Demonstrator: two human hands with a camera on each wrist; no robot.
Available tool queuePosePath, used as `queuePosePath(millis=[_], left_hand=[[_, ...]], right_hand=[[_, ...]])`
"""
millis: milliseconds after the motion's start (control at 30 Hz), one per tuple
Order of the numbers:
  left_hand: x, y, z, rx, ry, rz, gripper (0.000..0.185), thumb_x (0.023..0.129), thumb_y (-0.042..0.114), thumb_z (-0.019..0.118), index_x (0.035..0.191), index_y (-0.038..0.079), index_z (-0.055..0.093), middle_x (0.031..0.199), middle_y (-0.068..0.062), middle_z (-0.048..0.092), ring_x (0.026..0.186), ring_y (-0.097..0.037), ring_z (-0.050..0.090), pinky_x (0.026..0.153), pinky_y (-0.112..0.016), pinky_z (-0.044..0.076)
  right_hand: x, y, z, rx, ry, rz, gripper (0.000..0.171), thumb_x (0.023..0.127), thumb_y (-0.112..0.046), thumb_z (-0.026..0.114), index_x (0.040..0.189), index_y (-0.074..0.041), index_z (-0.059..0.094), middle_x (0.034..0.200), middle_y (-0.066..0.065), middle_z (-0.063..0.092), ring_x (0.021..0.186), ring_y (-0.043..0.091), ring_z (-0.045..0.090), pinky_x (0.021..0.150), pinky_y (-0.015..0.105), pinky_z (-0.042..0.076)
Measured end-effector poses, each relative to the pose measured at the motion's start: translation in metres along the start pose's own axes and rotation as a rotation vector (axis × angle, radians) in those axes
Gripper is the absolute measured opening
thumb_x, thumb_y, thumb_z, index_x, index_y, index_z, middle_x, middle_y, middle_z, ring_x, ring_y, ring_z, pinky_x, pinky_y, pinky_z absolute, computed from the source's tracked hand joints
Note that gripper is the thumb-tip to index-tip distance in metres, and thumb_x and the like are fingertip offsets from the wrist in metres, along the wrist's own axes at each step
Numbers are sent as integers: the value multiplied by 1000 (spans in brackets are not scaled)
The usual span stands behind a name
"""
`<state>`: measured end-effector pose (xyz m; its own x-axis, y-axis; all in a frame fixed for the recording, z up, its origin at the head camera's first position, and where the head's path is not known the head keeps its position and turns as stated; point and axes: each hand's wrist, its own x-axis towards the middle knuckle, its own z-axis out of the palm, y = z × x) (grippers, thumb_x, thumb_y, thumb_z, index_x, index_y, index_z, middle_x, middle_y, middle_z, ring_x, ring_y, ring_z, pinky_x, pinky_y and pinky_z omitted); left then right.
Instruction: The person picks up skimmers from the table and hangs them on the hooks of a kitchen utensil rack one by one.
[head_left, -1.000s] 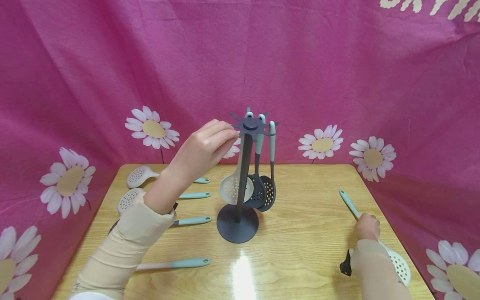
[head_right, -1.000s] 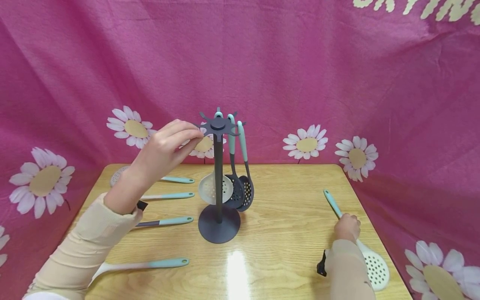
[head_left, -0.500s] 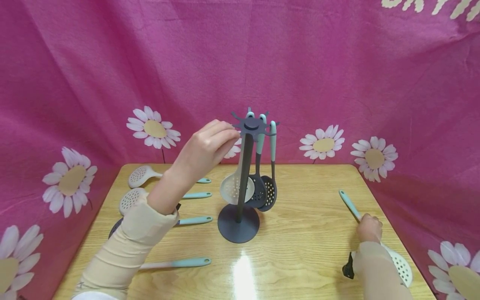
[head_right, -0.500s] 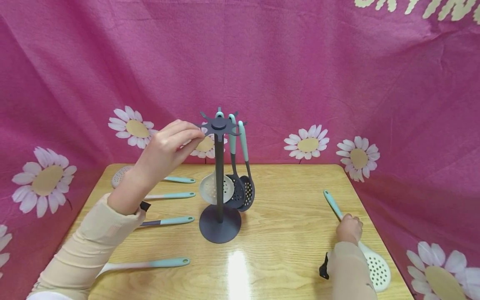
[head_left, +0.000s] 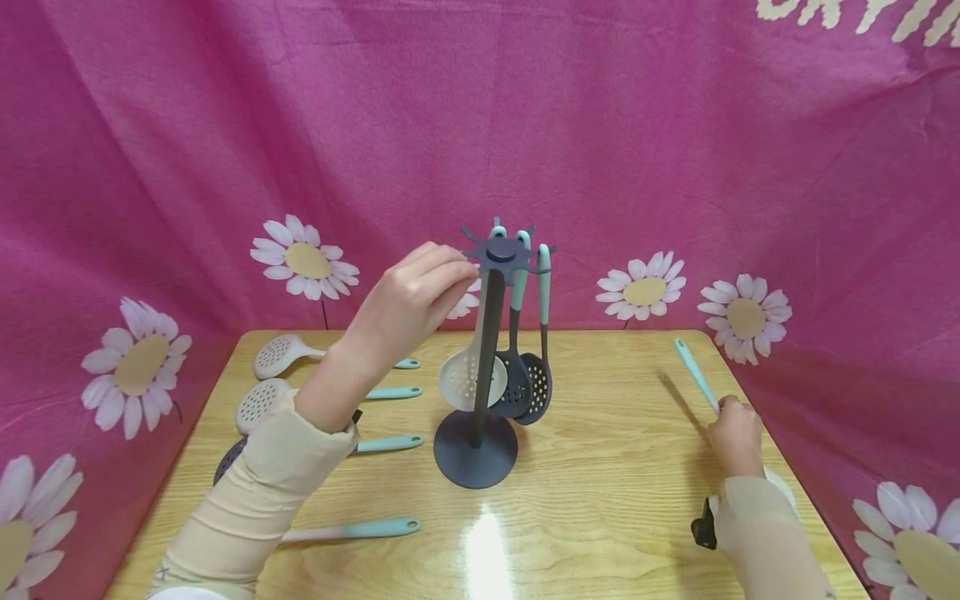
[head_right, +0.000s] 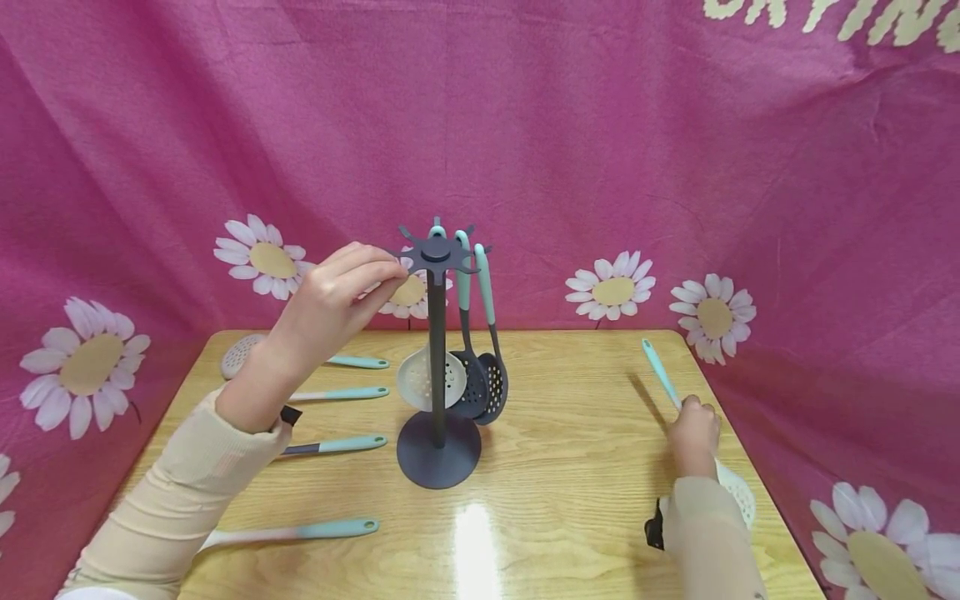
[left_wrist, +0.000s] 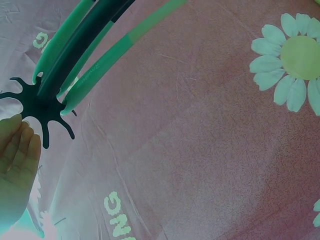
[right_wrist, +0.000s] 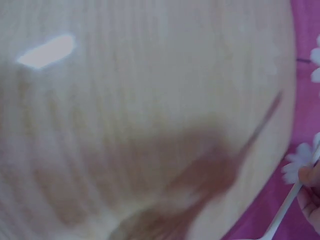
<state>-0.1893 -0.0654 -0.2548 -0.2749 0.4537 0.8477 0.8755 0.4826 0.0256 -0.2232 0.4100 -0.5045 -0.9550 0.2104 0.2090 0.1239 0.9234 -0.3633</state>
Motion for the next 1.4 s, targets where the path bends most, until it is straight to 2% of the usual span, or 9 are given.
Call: queuePosePath(millis=[200,400,533,600,700,800,933,1000,1400], left_hand=[[0,0,1,-2,7,6,11,76,-3,69,87,-5,67,81,-10,64,74,-22,57,71,-28,50],[0,0,0,-4,9,0,11,76,-3,69,87,-4,67,81,-10,64,75,-22,57,71,-27,50],[0,0,0,-6,10,0,11,77,-2,68,87,-4,67,81,-10,64,75,-21,57,71,-27,50],[0,0,0,-8,11,1,11,77,-2,68,88,-4,67,81,-10,64,75,-21,57,71,-27,50],[0,1,0,-10,11,-3,11,77,-2,68,88,-4,68,82,-10,64,75,-21,57,71,-26,50],[0,1,0,-11,9,-9,12,77,-1,68,88,-4,68,82,-11,65,76,-21,58,72,-26,50],[-1,1,1,-11,13,-13,12,77,-1,69,88,-4,68,82,-11,65,75,-21,58,72,-26,50],[-1,1,1,-10,17,-12,11,77,-1,69,88,-4,68,82,-11,65,75,-21,58,71,-26,50],[-1,0,2,-7,28,-8,11,77,-2,69,87,-4,68,81,-11,64,74,-21,57,70,-27,50]], right_hand=[[9,-31,-16,141,77,53,36,70,11,50,106,13,50,91,34,55,87,52,50,73,57,39],[12,-68,-32,303,189,48,32,77,11,49,109,7,53,97,30,59,93,46,52,81,55,37],[9,-96,-44,392,236,28,32,80,10,52,112,6,53,100,28,60,93,40,55,83,49,39],[7,-110,-50,423,256,15,32,81,10,53,113,4,54,101,26,61,92,36,57,80,40,42],[2,-131,-60,468,285,-21,31,82,9,55,112,3,55,100,24,62,90,30,58,75,23,41],[-3,-150,-68,517,313,-69,28,81,10,57,109,5,56,97,22,62,85,16,57,73,11,38],[-13,-172,-78,590,334,-137,27,80,12,58,106,7,56,95,21,62,80,-4,50,75,6,40],[-18,-182,-82,625,345,-176,27,79,13,59,106,8,55,94,20,62,80,-8,49,75,6,41],[-50,-225,-94,773,337,-390,29,74,20,60,102,12,56,86,21,60,78,2,54,72,8,44]])
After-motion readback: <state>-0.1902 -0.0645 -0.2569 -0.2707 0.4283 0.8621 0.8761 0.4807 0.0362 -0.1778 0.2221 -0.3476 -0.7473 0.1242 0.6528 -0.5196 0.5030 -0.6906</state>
